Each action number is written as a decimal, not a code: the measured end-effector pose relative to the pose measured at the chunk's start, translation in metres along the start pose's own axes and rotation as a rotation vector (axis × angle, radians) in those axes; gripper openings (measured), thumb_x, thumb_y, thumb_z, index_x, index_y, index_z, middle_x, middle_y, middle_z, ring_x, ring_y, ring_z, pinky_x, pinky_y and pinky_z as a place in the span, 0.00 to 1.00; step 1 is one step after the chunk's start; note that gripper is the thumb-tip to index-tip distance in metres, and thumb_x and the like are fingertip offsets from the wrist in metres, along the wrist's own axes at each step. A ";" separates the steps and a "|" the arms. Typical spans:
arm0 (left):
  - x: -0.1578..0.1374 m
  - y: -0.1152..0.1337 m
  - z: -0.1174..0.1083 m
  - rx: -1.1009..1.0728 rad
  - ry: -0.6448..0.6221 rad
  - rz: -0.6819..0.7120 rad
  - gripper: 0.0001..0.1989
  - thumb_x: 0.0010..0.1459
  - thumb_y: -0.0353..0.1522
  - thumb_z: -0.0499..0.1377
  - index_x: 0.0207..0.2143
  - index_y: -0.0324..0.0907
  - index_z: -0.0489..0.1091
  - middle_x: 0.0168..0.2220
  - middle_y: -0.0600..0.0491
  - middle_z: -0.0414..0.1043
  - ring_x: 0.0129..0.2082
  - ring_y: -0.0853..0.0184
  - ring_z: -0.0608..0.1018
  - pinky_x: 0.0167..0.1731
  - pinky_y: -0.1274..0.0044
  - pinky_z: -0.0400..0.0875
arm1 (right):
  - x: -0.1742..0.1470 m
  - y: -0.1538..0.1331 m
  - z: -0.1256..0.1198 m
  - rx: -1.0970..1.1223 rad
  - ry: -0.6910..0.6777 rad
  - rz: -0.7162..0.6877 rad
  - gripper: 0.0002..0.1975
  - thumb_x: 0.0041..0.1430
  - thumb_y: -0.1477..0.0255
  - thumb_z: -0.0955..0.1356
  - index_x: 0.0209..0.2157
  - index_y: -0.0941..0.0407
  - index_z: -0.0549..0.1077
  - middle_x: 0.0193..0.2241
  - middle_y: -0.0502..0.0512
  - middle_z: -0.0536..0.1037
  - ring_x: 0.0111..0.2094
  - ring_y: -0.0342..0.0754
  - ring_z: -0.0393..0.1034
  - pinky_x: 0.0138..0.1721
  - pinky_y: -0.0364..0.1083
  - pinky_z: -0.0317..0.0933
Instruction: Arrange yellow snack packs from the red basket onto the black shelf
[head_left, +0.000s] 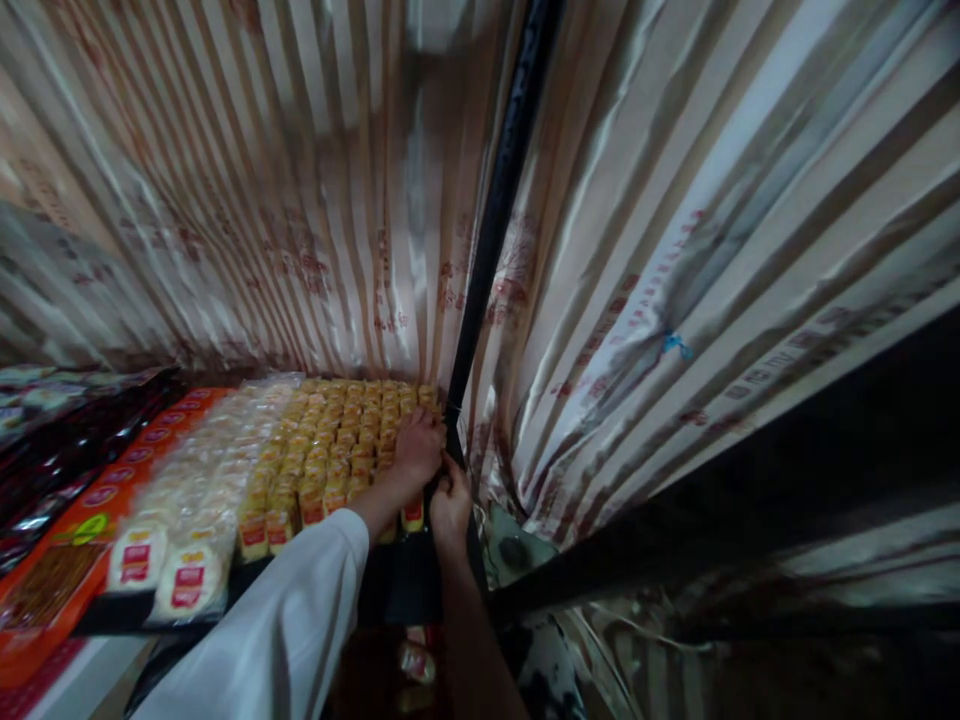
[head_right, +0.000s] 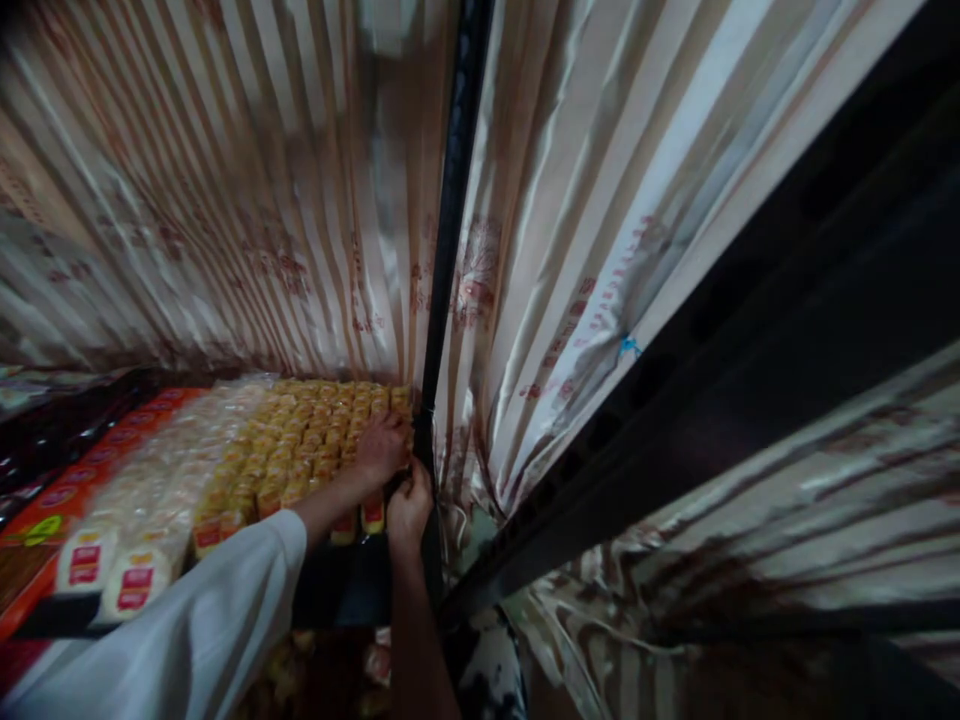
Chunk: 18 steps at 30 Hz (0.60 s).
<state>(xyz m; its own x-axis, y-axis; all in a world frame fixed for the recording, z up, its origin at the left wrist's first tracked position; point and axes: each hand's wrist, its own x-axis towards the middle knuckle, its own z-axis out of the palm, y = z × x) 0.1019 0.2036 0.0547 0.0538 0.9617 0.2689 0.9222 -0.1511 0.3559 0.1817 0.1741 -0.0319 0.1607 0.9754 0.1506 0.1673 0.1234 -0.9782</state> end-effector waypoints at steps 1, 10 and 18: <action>0.000 -0.001 -0.001 -0.003 0.006 -0.008 0.10 0.51 0.24 0.52 0.33 0.37 0.73 0.38 0.41 0.69 0.46 0.57 0.64 0.47 0.68 0.57 | 0.001 0.001 0.001 -0.015 -0.002 -0.008 0.24 0.48 0.76 0.57 0.46 0.56 0.70 0.47 0.58 0.72 0.50 0.50 0.63 0.55 0.51 0.53; 0.001 -0.007 -0.001 -0.040 0.018 -0.061 0.14 0.49 0.23 0.53 0.39 0.34 0.71 0.39 0.38 0.68 0.47 0.53 0.63 0.47 0.66 0.56 | -0.002 0.012 0.010 -0.020 0.017 -0.128 0.23 0.47 0.78 0.57 0.43 0.58 0.73 0.47 0.60 0.70 0.50 0.49 0.63 0.55 0.51 0.54; -0.001 -0.004 -0.011 -0.213 0.122 -0.065 0.09 0.42 0.20 0.57 0.28 0.37 0.72 0.32 0.41 0.69 0.43 0.53 0.67 0.44 0.68 0.60 | -0.001 0.011 0.007 0.009 -0.004 -0.096 0.21 0.48 0.76 0.57 0.42 0.59 0.73 0.50 0.61 0.68 0.52 0.49 0.61 0.54 0.50 0.55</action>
<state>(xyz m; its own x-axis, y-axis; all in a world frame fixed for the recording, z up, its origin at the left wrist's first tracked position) 0.0942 0.2010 0.0627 -0.0616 0.9383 0.3403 0.8201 -0.1468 0.5531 0.1767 0.1756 -0.0442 0.1404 0.9599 0.2427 0.1727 0.2177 -0.9606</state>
